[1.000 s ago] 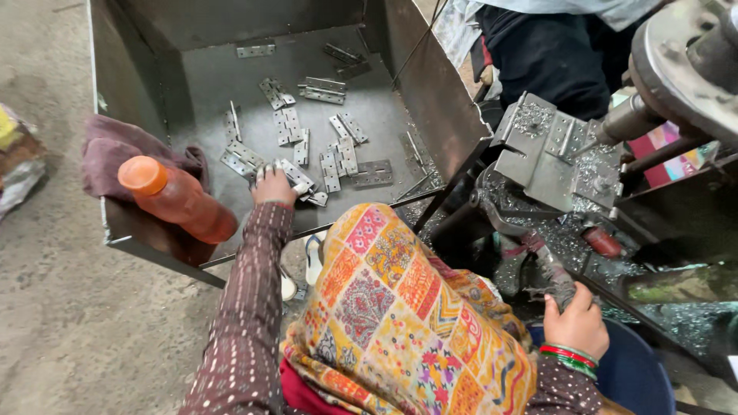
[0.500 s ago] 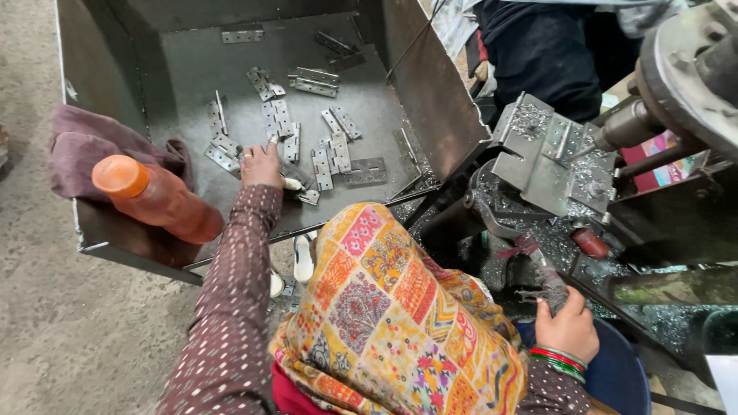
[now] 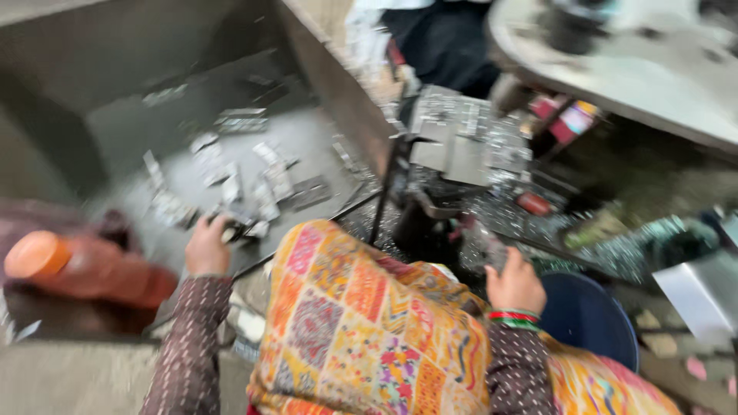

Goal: The person places metal hinges one at a time into a drilling machine to create holes, then moves the finished hinges into a metal bin.

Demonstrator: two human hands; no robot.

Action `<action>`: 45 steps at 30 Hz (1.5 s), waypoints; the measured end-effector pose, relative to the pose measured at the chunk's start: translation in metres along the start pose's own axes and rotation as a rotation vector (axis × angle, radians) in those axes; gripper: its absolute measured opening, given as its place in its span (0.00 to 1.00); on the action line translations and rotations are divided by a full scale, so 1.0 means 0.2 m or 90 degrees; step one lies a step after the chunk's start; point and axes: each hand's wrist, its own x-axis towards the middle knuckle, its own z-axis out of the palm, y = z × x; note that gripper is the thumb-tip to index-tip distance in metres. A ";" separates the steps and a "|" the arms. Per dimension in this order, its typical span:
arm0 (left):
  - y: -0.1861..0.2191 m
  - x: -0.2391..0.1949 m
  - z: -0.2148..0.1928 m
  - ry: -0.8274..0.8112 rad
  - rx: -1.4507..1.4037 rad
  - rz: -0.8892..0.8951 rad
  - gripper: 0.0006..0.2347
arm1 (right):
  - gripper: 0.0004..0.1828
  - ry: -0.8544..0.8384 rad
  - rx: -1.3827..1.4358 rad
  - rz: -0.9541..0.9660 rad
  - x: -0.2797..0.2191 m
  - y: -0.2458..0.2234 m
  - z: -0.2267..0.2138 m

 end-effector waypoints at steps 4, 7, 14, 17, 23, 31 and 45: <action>0.06 0.08 0.02 -0.122 0.134 0.014 0.14 | 0.32 -0.041 0.038 0.028 0.01 -0.02 -0.03; 0.35 0.25 -0.04 -0.127 0.096 0.075 0.15 | 0.32 -0.042 0.052 0.046 0.01 -0.04 -0.03; 1.48 0.43 -0.06 -0.078 -0.122 0.363 0.18 | 0.33 0.008 0.086 0.031 0.01 -0.03 0.00; 1.82 0.42 0.12 0.021 -0.115 0.492 0.13 | 0.33 0.003 0.082 0.046 0.01 -0.03 0.02; 2.14 0.36 0.73 -0.199 -0.025 0.449 0.17 | 0.34 0.019 0.077 0.021 0.01 -0.01 0.07; 2.17 0.43 0.84 -0.247 0.145 0.304 0.15 | 0.34 0.002 0.103 0.047 0.02 -0.05 0.01; 2.11 0.49 0.96 -0.277 0.103 0.309 0.15 | 0.35 -0.033 0.104 0.062 0.03 -0.07 -0.06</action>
